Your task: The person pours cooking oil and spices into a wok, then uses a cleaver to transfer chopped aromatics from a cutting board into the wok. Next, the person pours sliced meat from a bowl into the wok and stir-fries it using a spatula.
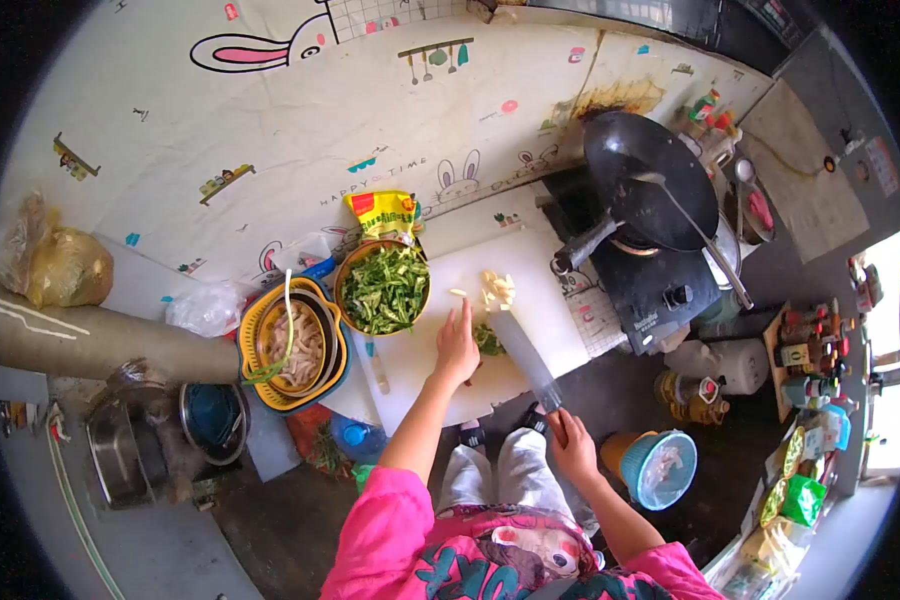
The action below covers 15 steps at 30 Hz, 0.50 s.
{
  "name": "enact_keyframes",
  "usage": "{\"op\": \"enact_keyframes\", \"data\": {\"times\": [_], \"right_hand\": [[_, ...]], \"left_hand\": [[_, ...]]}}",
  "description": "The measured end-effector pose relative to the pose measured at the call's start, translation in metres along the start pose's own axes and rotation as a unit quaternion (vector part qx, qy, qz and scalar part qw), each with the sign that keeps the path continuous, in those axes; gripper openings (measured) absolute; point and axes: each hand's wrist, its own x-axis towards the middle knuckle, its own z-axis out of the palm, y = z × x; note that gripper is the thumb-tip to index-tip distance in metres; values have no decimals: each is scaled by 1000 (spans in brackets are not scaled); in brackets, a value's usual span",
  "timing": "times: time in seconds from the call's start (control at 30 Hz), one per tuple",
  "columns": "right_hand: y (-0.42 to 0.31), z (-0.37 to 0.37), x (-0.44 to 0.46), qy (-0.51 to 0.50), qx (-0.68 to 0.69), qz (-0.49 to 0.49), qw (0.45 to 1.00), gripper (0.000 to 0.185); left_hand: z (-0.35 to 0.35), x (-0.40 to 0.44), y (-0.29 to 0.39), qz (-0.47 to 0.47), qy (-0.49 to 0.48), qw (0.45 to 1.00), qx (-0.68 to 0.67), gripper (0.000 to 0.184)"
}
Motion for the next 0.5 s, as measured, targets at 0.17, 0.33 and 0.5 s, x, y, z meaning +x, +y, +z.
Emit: {"op": "enact_keyframes", "data": {"times": [0.17, 0.33, 0.5], "right_hand": [[2, -4, -5, -44, 43, 8, 998, 43], [7, -8, -15, -40, 174, 40, 983, 14], [14, 1, -20, -81, 347, 221, 908, 16]], "left_hand": [[-4, 15, -2, 42, -40, 998, 0, 81], [-9, 28, 10, 21, -116, 992, 41, 73], [5, 24, -1, 106, -76, 991, 10, 63]]}}
